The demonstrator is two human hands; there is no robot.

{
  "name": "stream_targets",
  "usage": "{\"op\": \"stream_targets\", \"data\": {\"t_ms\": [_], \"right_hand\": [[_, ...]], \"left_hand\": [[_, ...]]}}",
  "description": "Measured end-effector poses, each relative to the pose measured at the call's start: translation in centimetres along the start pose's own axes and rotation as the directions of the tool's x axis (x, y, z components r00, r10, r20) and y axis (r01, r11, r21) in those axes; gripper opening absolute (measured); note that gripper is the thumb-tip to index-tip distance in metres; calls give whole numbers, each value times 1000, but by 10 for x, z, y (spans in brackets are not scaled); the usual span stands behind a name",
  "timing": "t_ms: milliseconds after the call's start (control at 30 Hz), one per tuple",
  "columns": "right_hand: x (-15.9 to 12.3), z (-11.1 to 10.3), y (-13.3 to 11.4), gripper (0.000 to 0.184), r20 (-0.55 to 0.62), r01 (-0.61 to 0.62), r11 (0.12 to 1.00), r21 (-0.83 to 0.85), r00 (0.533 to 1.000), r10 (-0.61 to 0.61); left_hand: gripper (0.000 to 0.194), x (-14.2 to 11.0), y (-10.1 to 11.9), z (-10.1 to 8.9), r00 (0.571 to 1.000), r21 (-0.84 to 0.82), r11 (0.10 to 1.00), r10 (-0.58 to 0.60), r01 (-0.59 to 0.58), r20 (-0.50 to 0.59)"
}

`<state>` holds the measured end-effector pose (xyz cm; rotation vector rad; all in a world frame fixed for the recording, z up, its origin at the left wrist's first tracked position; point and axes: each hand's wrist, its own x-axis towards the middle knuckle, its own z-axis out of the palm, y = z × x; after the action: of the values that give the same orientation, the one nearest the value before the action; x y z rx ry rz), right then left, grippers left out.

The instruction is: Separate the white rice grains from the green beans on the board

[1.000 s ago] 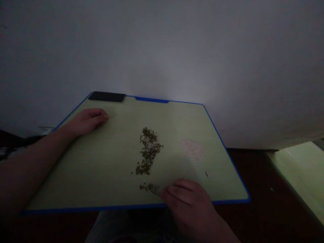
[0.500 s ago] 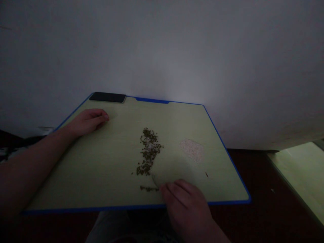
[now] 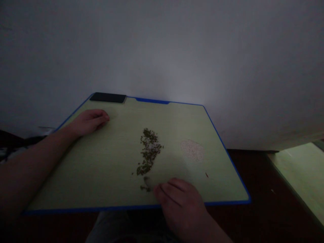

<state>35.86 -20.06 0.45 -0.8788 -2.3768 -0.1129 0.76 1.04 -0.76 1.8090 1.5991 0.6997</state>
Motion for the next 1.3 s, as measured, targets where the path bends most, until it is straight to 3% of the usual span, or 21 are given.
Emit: {"op": "stream_targets", "data": {"t_ms": [733, 1100, 1300], "right_hand": [[6, -1, -5, 26, -23, -5, 1000, 25, 1000, 5], [-5, 12, -9, 29, 26, 3, 1000, -31, 1000, -2], [-10, 7, -4, 29, 19, -64, 984, -168, 997, 68]], "left_hand": [[23, -2, 2, 0, 1000, -45, 999, 0, 0, 12], [19, -1, 2, 0, 1000, -22, 1000, -17, 18, 19], [24, -6, 8, -1, 1000, 0, 1000, 2, -2, 26]]}}
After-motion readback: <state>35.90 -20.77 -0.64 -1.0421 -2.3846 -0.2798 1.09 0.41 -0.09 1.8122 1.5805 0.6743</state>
